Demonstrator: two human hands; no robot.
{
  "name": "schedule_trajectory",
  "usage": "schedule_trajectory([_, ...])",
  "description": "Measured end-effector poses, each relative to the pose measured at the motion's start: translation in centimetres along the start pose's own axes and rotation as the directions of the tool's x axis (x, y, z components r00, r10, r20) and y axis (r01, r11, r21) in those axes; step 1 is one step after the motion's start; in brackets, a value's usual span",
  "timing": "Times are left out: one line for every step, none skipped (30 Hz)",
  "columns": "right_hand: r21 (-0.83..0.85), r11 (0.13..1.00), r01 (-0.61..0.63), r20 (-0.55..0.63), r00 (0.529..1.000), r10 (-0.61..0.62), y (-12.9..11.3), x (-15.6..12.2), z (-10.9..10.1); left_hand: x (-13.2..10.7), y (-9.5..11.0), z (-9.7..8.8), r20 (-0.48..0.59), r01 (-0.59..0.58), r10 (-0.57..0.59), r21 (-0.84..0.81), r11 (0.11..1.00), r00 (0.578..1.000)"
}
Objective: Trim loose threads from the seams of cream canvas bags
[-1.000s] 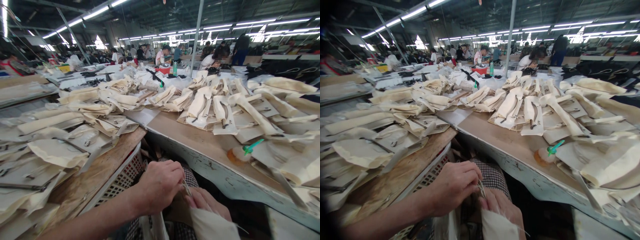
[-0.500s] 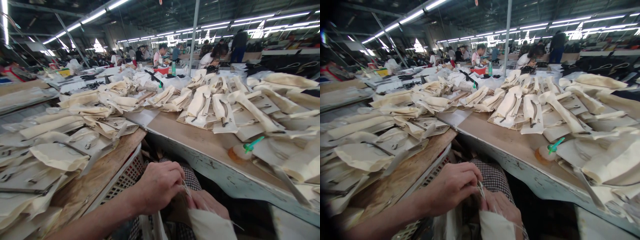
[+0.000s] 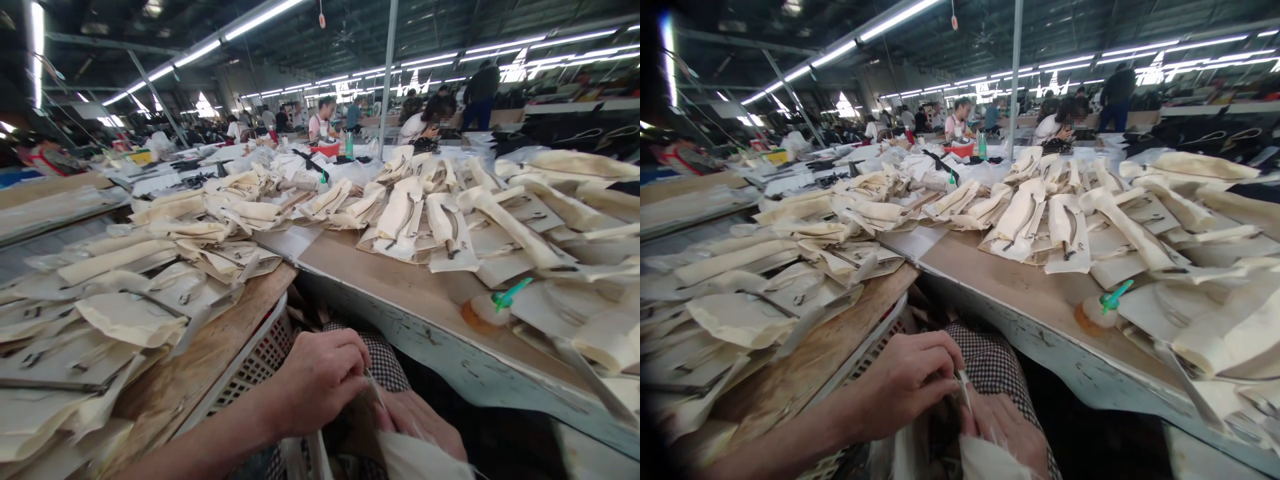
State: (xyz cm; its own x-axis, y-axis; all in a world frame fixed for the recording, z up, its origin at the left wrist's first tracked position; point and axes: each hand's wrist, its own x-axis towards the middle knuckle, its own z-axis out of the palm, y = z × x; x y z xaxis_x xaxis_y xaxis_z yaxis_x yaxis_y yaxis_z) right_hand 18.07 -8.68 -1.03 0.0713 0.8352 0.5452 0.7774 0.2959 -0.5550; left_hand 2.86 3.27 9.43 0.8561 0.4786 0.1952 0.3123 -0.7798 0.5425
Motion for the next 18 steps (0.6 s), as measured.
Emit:
schedule_trajectory([0.016,1.000,0.005,0.003,1.000,-0.005,0.0,0.1,-0.2,-0.1,-0.1,0.0,0.000,-0.001,0.001,-0.005,1.000,1.000])
schedule_trajectory([0.033,0.999,0.010,0.012,1.000,-0.011,0.1,0.3,-0.4,-0.2,-0.1,-0.1,-0.001,-0.002,0.002,-0.007,1.000,1.000])
schedule_trajectory([0.056,0.998,0.026,0.037,0.999,-0.028,0.1,0.6,-0.8,-0.2,-0.1,-0.1,-0.003,-0.001,0.001,-0.008,1.000,1.000])
schedule_trajectory([0.084,0.996,0.042,0.080,0.996,-0.048,0.2,1.0,-1.2,-0.3,-0.1,-0.1,-0.008,0.001,-0.001,-0.009,1.000,1.000])
schedule_trajectory([0.113,0.992,0.050,0.131,0.989,-0.064,0.2,1.5,-1.5,-0.3,0.0,-0.1,-0.012,0.002,-0.002,-0.012,1.000,1.000])
schedule_trajectory([0.142,0.989,0.048,0.185,0.980,-0.074,0.3,2.1,-1.9,-0.3,0.1,-0.1,-0.017,0.005,-0.005,-0.013,1.000,1.000])
schedule_trajectory([0.166,0.986,0.026,0.228,0.972,-0.064,0.3,2.6,-2.1,-0.3,0.3,-0.1,-0.022,0.007,-0.007,-0.011,1.000,1.000])
schedule_trajectory([0.187,0.982,0.001,0.258,0.965,-0.050,0.2,3.0,-2.2,-0.3,0.4,-0.1,-0.029,0.009,-0.009,-0.005,1.000,1.000])
schedule_trajectory([0.199,0.980,-0.023,0.268,0.963,-0.032,0.2,3.3,-2.1,-0.3,0.4,-0.2,-0.033,0.010,-0.010,0.001,1.000,0.999])
schedule_trajectory([0.204,0.978,-0.035,0.257,0.966,-0.019,0.2,3.4,-1.8,-0.3,0.5,-0.3,-0.030,0.012,-0.011,0.002,1.000,0.999])
schedule_trajectory([0.204,0.979,-0.025,0.229,0.973,-0.023,0.3,3.4,-1.5,-0.4,0.5,-0.5,-0.018,0.016,-0.016,-0.007,1.000,1.000])
schedule_trajectory([0.199,0.980,-0.005,0.191,0.981,-0.034,0.4,3.3,-1.0,-0.4,0.4,-0.8,0.001,0.022,-0.022,-0.025,0.999,1.000])
schedule_trajectory([0.190,0.982,0.020,0.144,0.988,-0.048,0.5,3.0,-0.5,-0.5,0.3,-1.2,0.027,0.029,-0.028,-0.048,0.998,0.999])
schedule_trajectory([0.179,0.983,0.042,0.095,0.994,-0.059,0.6,2.7,0.0,-0.6,0.2,-1.6,0.053,0.035,-0.031,-0.068,0.997,0.998])
schedule_trajectory([0.167,0.984,0.061,0.054,0.996,-0.070,0.8,2.5,0.5,-0.7,0.1,-1.9,0.072,0.039,-0.033,-0.077,0.996,0.997])
schedule_trajectory([0.157,0.985,0.078,0.021,0.996,-0.082,0.9,2.2,0.9,-0.8,0.0,-2.3,0.081,0.039,-0.033,-0.073,0.997,0.996])
schedule_trajectory([0.148,0.985,0.091,-0.003,0.996,-0.092,0.9,2.1,1.2,-0.9,-0.2,-2.5,0.079,0.036,-0.031,-0.059,0.998,0.996])
schedule_trajectory([0.141,0.985,0.102,-0.019,0.995,-0.100,0.9,2.0,1.4,-1.0,-0.3,-2.6,0.070,0.031,-0.028,-0.041,0.999,0.997])
